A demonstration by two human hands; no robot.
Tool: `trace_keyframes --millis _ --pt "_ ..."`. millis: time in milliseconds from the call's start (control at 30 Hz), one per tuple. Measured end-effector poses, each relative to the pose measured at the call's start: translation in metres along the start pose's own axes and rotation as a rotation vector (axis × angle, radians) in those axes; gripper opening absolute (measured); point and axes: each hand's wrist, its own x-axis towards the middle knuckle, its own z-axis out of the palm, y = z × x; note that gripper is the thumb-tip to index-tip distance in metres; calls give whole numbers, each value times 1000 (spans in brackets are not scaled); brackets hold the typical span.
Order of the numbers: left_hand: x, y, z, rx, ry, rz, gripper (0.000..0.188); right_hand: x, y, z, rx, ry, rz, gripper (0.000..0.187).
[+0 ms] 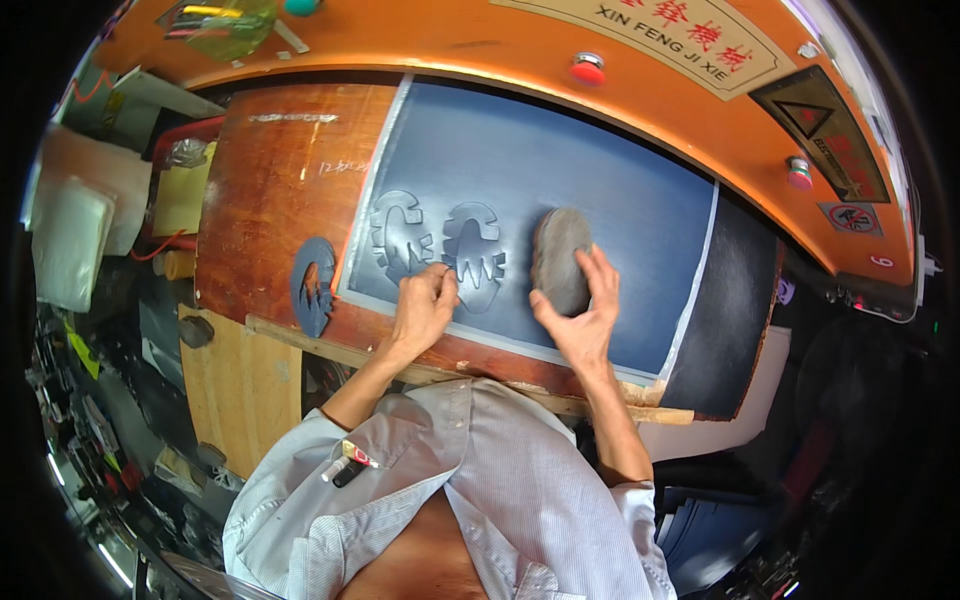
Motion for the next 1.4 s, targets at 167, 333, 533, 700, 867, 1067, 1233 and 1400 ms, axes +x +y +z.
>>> trace_keyframes --millis 167,333,533,700,867,1067,1233,1400 --pt "-25 10 -9 -3 127 10 17 -30 11 27 -139 -82 -27 72" --pt "-86 -19 -9 80 71 82 10 -35 21 48 -179 62 -172 72" --pt "-108 -63 16 173 183 370 7 -22 14 30 -73 11 -85 70" --pt "-76 -54 21 238 311 484 5 -17 34 -47 293 406 175 30" --pt "-23 -30 32 270 318 428 5 11 58 -117 329 653 85 22" --pt "32 -11 43 226 336 380 14 22 75 -116 337 616 84 25" --pt "62 -8 44 271 325 390 19 -1 91 -95 389 578 132 29" --pt "79 -6 41 287 290 422 22 -21 100 -78 367 533 229 32"
